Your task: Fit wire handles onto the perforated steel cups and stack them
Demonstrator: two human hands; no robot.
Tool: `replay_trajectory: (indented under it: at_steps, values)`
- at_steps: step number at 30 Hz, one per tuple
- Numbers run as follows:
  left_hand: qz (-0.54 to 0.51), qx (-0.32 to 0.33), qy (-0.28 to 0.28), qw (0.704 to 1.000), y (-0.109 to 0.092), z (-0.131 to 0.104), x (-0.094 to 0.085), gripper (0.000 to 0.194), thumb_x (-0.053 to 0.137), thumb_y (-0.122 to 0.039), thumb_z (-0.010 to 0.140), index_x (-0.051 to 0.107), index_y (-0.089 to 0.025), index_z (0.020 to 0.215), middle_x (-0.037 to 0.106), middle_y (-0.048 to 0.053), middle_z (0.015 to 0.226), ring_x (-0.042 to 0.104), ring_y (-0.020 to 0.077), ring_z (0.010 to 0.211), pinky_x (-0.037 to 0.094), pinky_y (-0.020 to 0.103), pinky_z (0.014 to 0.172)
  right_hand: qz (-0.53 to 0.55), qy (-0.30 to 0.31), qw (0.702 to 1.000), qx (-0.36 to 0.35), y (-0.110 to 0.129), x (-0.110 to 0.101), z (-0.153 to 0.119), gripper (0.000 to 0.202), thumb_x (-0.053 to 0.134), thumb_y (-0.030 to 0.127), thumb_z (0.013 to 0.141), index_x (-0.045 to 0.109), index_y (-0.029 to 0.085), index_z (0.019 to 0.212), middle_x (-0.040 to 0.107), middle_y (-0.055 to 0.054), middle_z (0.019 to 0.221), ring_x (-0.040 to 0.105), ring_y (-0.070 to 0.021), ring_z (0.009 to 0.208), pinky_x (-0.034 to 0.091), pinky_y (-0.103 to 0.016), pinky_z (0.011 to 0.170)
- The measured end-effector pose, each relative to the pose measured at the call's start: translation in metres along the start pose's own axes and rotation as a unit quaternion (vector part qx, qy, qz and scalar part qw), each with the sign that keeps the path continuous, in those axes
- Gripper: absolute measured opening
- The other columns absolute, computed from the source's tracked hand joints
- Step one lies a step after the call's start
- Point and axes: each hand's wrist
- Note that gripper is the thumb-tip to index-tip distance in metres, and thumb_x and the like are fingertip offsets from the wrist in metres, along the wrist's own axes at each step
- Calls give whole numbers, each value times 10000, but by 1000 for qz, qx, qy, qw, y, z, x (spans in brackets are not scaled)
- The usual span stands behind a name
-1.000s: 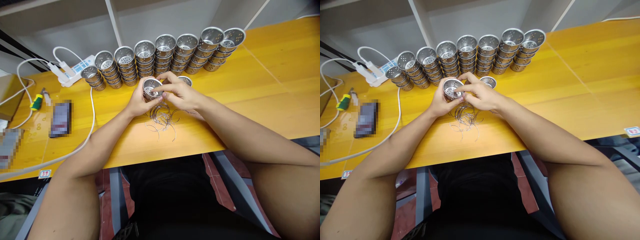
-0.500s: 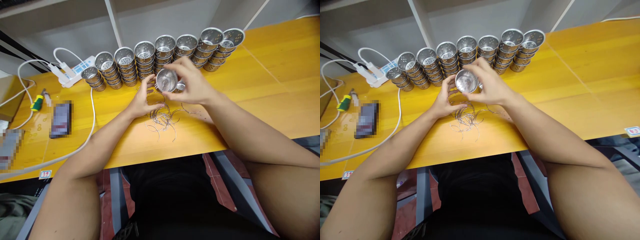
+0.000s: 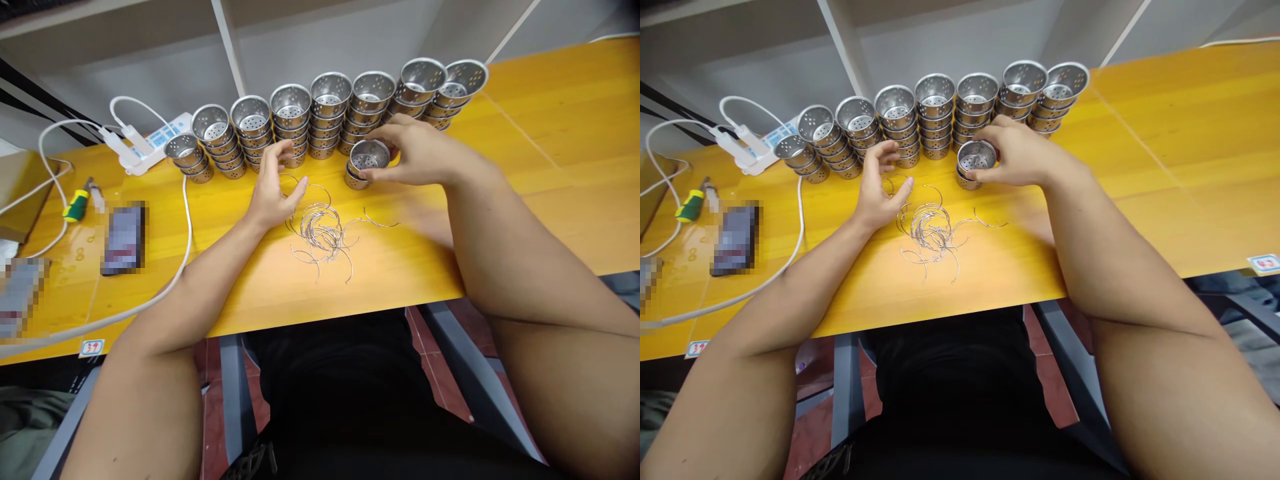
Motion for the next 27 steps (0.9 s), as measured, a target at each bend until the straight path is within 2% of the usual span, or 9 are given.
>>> replay_trajectory:
  at_steps: [4, 8, 13, 15, 17, 20, 22, 25, 27]
  values:
    - [36, 8, -65, 997, 4, 12, -20, 841, 586, -963, 1156, 497, -370, 1745, 646, 168, 1688, 717, 411, 1589, 618, 686, 1390, -13, 18, 1000, -7, -8, 0, 2, 813, 992, 531, 991, 820, 93, 1655, 749, -277, 1446, 737, -477, 1386, 619, -658, 1278]
    - [93, 27, -140, 985, 16, 29, -56, 806, 652, -947, 1141, 517, -389, 1707, 628, 148, 1744, 594, 423, 1754, 527, 723, 1495, -22, 36, 999, -2, -14, -1, 2, 867, 939, 616, 989, 815, 101, 1675, 739, -287, 1432, 750, -470, 1325, 642, -678, 1263]
    - [148, 65, -187, 969, 34, 46, -104, 658, 672, -731, 1230, 411, -481, 1780, 516, 18, 1982, 273, 258, 2004, 248, 622, 1680, -11, 20, 1000, -5, -8, -2, 0, 874, 905, 650, 968, 817, 115, 1655, 741, -288, 1483, 738, -499, 1397, 617, -675, 1287]
    - [171, 40, -215, 961, 40, 50, -116, 733, 758, -778, 1163, 444, -494, 1762, 556, 13, 1963, 347, 268, 1975, 271, 638, 1663, -11, 7, 1000, -6, -6, -2, -1, 902, 882, 687, 962, 807, 114, 1656, 748, -284, 1493, 735, -512, 1413, 610, -677, 1289]
    - [190, -16, -235, 953, 48, 51, -124, 932, 901, -829, 1015, 480, -450, 1755, 585, 57, 1944, 417, 339, 1946, 250, 707, 1660, -13, 5, 1000, -9, -5, -2, -2, 915, 834, 750, 982, 805, 121, 1647, 759, -276, 1468, 737, -521, 1414, 611, -685, 1278]
    - [202, -138, -240, 939, 64, 48, -132, 1189, 1084, -789, 755, 535, -395, 1733, 616, 92, 1929, 442, 432, 1932, 82, 811, 1676, -19, -14, 1000, -3, 1, -3, -4, 876, 793, 775, 1025, 805, 152, 1640, 749, -273, 1518, 731, -536, 1457, 587, -696, 1330]
    - [183, -193, -230, 936, 80, 44, -138, 1205, 1104, -795, 701, 545, -434, 1706, 649, 54, 1911, 405, 425, 1956, -64, 822, 1670, -21, -34, 999, 10, 8, -4, -6, 797, 766, 758, 1076, 793, 234, 1675, 739, -247, 1610, 698, -533, 1542, 559, -683, 1397]
    - [127, -174, -201, 956, 106, 36, -148, 1171, 1046, -886, 760, 522, -437, 1705, 685, 36, 1895, 274, 353, 2023, -97, 828, 1643, -18, -53, 998, 12, 18, -4, -8, 717, 702, 761, 1142, 756, 371, 1741, 733, -177, 1695, 636, -509, 1647, 521, -673, 1467]
    - [99, -128, -175, 971, 119, 32, -153, 1073, 965, -914, 877, 500, -428, 1713, 768, 11, 1804, 265, 278, 2025, -142, 767, 1652, -8, -58, 998, -4, 22, -1, -7, 719, 691, 780, 1148, 760, 373, 1737, 732, -175, 1699, 635, -510, 1642, 515, -703, 1468]
Point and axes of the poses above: each hand's wrist, its own z-axis towards the middle knuckle, its own x-axis out of the palm, y = z × x
